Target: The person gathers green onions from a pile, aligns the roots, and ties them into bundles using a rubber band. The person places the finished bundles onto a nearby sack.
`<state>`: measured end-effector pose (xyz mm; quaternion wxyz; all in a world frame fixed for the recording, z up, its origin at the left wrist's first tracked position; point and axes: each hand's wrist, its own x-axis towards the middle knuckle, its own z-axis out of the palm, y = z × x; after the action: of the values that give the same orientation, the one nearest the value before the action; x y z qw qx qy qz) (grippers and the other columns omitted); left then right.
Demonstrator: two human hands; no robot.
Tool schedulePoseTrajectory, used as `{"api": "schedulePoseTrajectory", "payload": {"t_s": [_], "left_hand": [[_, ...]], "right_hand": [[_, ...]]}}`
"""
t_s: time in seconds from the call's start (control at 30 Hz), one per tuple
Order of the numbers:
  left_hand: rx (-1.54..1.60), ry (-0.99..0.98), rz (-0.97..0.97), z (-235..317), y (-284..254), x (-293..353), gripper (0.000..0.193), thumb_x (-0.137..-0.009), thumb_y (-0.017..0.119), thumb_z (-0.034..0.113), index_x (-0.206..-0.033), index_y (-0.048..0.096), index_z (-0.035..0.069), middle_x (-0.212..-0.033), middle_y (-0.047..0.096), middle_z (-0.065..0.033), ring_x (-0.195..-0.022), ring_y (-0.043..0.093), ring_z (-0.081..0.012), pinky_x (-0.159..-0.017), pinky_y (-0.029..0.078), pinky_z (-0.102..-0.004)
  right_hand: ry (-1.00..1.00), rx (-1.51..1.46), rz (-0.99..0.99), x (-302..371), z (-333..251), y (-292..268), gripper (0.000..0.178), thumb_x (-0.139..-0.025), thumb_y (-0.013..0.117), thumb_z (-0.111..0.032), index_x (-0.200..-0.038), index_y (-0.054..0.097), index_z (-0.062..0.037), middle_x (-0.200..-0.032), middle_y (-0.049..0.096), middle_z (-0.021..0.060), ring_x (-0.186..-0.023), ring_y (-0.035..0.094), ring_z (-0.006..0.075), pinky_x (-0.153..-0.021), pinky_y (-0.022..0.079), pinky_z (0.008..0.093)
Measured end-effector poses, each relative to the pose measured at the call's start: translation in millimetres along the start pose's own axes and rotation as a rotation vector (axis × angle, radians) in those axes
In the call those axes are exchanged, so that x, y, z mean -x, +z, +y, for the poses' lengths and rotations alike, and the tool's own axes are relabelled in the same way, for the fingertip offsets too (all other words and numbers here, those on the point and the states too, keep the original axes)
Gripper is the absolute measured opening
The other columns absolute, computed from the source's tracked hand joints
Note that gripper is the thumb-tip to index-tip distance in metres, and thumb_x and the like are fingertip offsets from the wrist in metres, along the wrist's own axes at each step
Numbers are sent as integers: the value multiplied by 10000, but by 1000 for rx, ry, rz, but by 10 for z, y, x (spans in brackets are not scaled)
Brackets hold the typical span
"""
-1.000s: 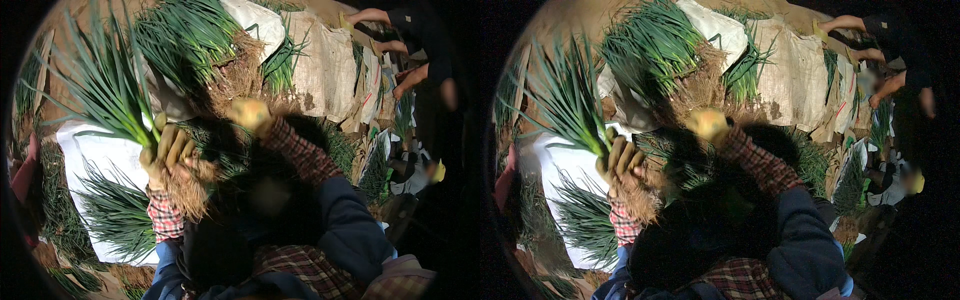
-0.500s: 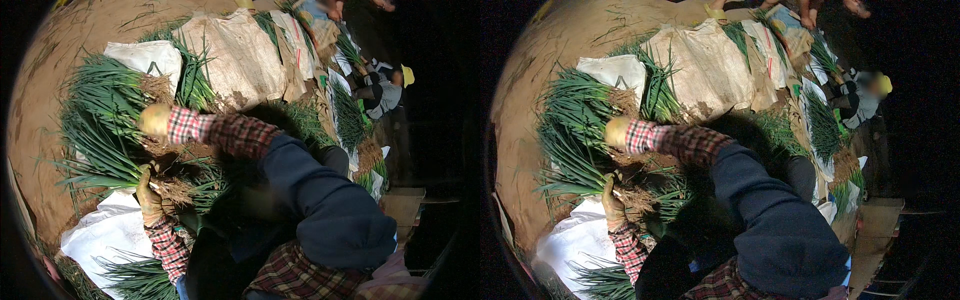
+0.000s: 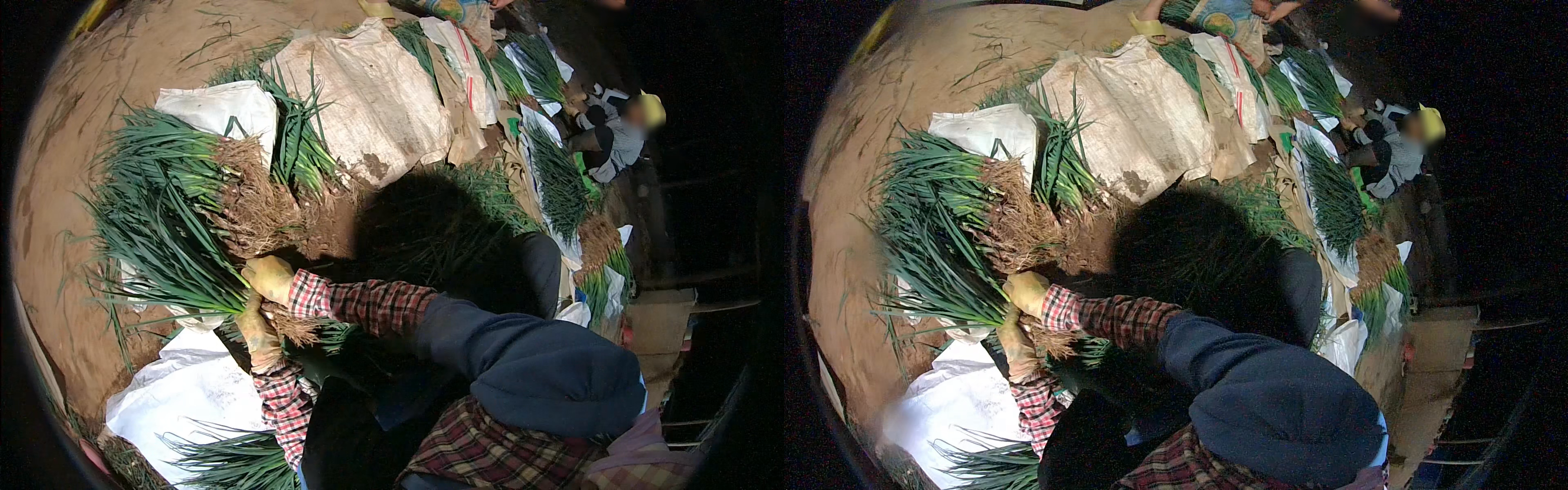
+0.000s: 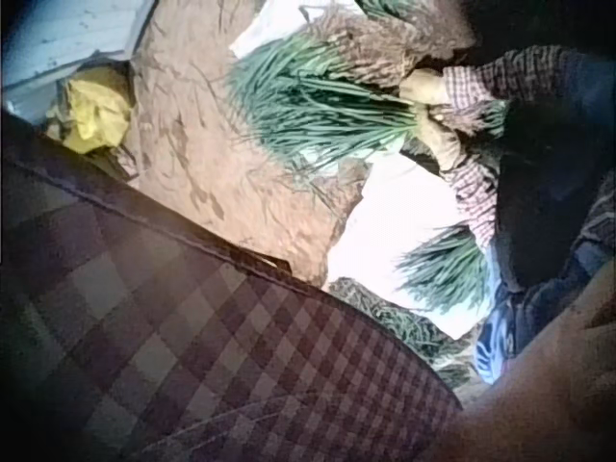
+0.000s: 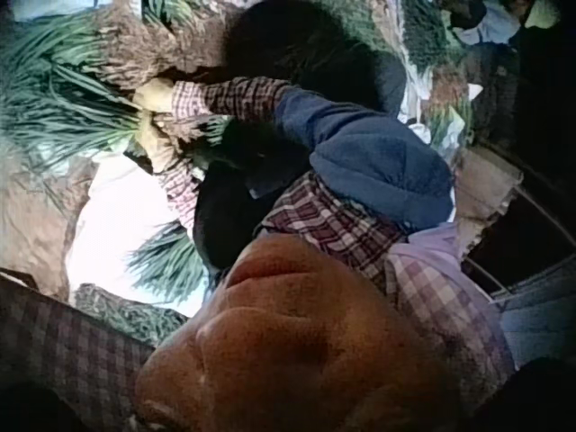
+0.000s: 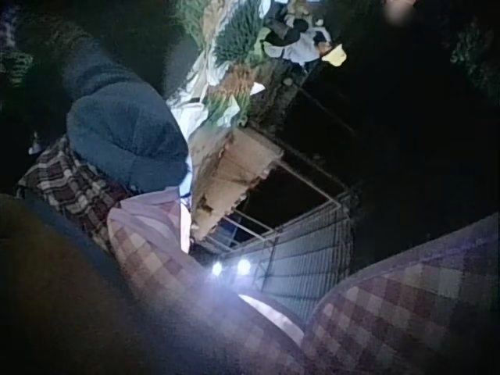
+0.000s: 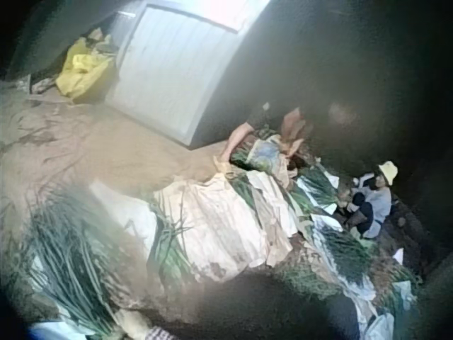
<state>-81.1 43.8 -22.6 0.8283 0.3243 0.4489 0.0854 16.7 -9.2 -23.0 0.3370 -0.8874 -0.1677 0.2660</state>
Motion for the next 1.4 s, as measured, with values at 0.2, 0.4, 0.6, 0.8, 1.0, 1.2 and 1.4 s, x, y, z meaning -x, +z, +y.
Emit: {"api": "schedulePoseTrajectory", "payload": {"t_s": [0.2,0.4,0.6,0.8,1.0,1.2,1.4], "left_hand": [[-140,1,-47,314,119,407,191,-829,612,165,-876,618,-20,-692,595,-43,-494,477,-101,-435,365,-222],[-203,436,69,329,-306,603,453,-868,572,333,-1204,480,45,-1017,530,-104,-749,540,-177,-714,494,-355],[281,139,-74,950,-218,789,451,-901,478,372,-1208,493,41,-1028,587,-83,-796,542,-205,-744,478,-386],[635,188,-372,982,-227,731,414,-834,604,200,-1223,504,97,-1072,599,-29,-930,540,-150,-806,454,-320],[373,126,-452,656,-572,-63,616,-811,583,172,-1376,341,122,-816,566,-27,-741,534,-132,-661,476,-291],[343,12,-251,-65,-659,-336,376,-803,592,155,-1158,516,56,-960,601,-36,-826,552,-155,-759,462,-304],[-50,259,-194,-184,-919,-468,246,-859,517,211,-1024,577,38,-1000,585,-86,-883,550,-197,-806,469,-341]], "right_hand": [[367,-602,198,-509,294,-278,279,-899,478,-242,-809,566,7,-746,571,116,-694,526,216,-664,444,371],[-327,46,-293,85,380,-952,260,-872,518,-253,-747,564,-29,-645,543,59,-604,504,158,-580,421,335],[-591,736,-1277,1277,1518,-583,257,-852,539,-294,-854,599,-44,-844,595,114,-804,568,273,-695,476,397],[-412,362,-682,935,952,-840,312,-730,631,-370,-727,566,-65,-631,575,119,-598,581,297,-546,460,413],[-248,613,-266,-118,-146,-1266,328,-874,528,-334,-1002,489,-34,-873,528,106,-661,520,167,-543,479,311],[9,687,-156,-628,-109,-1227,610,-820,605,-413,-1192,403,27,-982,578,174,-854,595,265,-699,509,381],[117,321,-178,-798,-125,-1026,644,-768,657,-272,-1261,370,25,-1045,606,194,-922,608,305,-799,497,373]]}}
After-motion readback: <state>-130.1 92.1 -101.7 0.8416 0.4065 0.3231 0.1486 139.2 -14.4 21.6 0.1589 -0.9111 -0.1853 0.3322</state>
